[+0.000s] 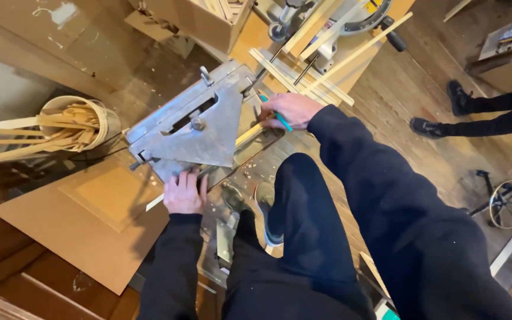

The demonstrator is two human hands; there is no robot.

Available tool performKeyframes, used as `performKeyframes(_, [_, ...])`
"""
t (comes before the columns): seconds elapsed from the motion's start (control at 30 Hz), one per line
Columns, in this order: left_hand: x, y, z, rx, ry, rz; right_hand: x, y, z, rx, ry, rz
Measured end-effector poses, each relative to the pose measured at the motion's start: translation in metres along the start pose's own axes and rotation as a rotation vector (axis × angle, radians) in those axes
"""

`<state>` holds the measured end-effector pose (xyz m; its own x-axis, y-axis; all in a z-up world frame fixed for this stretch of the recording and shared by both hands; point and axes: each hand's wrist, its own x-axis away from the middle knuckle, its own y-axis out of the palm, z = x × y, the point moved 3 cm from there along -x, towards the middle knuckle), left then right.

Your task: Measuring and marking wood molding strips for a picture frame.

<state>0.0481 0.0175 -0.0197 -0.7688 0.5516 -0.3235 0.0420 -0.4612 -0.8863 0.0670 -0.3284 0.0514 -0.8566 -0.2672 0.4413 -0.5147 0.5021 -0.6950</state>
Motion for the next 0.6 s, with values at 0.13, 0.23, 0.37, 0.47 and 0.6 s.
performKeyframes(0.13, [-0.001, -0.010, 0.000, -0.027, 0.031, 0.054, -0.002, 0.001, 0.006, -0.014, -0.135, 0.050])
performKeyframes(0.23, [-0.003, 0.002, -0.003, 0.003, 0.021, 0.008, -0.006, 0.003, 0.019, 0.039, -0.158, 0.033])
performKeyframes(0.37, [0.000, -0.003, -0.001, -0.041, 0.012, -0.044, -0.004, 0.028, 0.047, 0.029, -0.208, 0.076])
performKeyframes(0.47, [-0.011, 0.000, -0.002, -0.023, 0.010, 0.024, 0.001, -0.007, 0.044, 0.179, -0.302, 0.155])
performKeyframes(0.6, [-0.007, -0.005, -0.001, 0.004, 0.004, 0.003, 0.043, -0.040, 0.020, 0.337, -0.242, 0.203])
